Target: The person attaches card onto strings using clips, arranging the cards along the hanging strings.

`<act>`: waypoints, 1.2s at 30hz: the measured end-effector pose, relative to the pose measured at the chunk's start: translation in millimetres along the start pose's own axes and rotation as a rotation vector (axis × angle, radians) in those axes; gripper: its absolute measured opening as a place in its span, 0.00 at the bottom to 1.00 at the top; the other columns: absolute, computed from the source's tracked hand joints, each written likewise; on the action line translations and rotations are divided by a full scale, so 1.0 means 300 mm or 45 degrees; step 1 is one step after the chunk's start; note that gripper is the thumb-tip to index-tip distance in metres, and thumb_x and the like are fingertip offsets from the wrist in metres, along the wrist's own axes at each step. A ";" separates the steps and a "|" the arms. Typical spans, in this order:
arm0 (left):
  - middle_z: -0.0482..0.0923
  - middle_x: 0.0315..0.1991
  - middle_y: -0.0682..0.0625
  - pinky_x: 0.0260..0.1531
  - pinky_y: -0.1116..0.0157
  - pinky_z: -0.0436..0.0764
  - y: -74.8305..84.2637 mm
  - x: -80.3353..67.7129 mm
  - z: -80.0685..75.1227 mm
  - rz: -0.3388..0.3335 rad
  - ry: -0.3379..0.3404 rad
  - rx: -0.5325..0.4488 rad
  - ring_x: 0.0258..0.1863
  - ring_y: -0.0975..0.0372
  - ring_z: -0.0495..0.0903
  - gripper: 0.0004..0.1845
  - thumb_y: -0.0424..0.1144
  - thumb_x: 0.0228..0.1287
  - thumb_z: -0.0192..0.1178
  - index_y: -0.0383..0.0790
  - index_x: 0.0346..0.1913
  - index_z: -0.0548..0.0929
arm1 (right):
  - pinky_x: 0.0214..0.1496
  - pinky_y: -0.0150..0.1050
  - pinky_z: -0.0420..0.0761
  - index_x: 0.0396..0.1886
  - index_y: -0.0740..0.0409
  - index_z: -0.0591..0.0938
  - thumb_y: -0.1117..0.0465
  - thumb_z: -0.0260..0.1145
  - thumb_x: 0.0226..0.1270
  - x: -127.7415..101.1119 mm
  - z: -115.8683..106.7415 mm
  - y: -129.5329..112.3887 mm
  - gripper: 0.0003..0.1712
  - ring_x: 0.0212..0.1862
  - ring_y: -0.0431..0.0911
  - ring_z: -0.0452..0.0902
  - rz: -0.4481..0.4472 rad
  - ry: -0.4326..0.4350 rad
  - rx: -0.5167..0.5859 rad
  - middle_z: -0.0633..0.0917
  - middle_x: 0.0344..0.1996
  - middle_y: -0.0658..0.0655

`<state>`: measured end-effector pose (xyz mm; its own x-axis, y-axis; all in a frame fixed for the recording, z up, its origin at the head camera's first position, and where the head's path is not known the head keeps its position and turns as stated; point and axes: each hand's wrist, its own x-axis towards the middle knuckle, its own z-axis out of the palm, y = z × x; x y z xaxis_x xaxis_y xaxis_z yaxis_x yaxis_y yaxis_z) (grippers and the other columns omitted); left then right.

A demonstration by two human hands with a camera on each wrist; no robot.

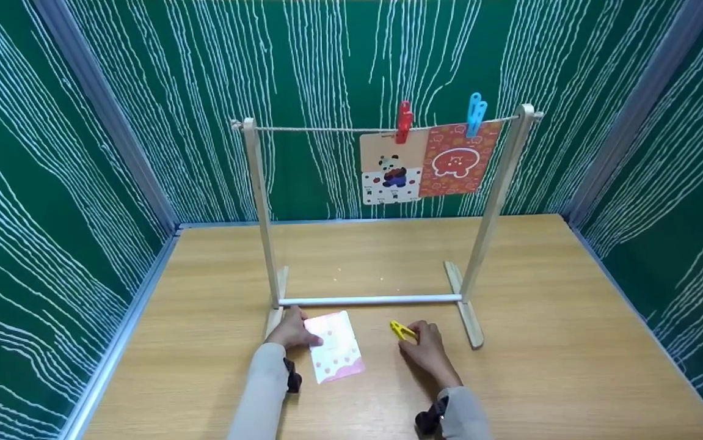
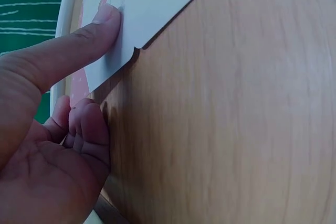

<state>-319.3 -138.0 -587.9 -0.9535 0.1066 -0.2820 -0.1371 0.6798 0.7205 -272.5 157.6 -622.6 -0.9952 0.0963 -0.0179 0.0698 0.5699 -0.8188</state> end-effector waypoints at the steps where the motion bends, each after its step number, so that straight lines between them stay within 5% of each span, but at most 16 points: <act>1: 0.70 0.39 0.44 0.49 0.57 0.73 -0.002 -0.001 -0.001 0.004 -0.006 -0.018 0.40 0.55 0.71 0.33 0.34 0.40 0.77 0.32 0.47 0.67 | 0.38 0.36 0.65 0.42 0.67 0.75 0.65 0.69 0.54 -0.001 0.000 0.001 0.18 0.36 0.48 0.64 -0.007 0.005 0.004 0.69 0.34 0.59; 11: 0.67 0.37 0.45 0.36 0.66 0.72 -0.005 -0.005 0.000 0.012 -0.025 -0.114 0.32 0.57 0.72 0.32 0.29 0.42 0.76 0.30 0.47 0.65 | 0.39 0.37 0.68 0.42 0.69 0.73 0.63 0.67 0.55 -0.002 -0.006 0.002 0.19 0.38 0.49 0.66 0.033 -0.002 0.010 0.69 0.38 0.62; 31: 0.70 0.36 0.45 0.44 0.60 0.74 -0.008 -0.012 -0.014 0.023 -0.004 -0.101 0.37 0.56 0.70 0.32 0.30 0.44 0.74 0.31 0.49 0.65 | 0.41 0.37 0.66 0.44 0.68 0.73 0.63 0.65 0.56 -0.002 0.008 -0.005 0.18 0.39 0.50 0.66 0.034 0.012 0.011 0.69 0.40 0.62; 36: 0.66 0.34 0.47 0.37 0.65 0.70 -0.020 -0.011 -0.008 0.081 0.002 -0.128 0.34 0.57 0.67 0.31 0.30 0.46 0.72 0.32 0.49 0.64 | 0.40 0.37 0.65 0.44 0.67 0.74 0.63 0.65 0.57 -0.008 0.007 0.006 0.17 0.39 0.49 0.65 0.022 0.025 0.022 0.69 0.38 0.60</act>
<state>-315.9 -144.1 -589.8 -0.9614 0.1463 -0.2328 -0.1024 0.5953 0.7970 -270.1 156.7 -625.3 -0.9923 0.1223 -0.0213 0.0860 0.5537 -0.8282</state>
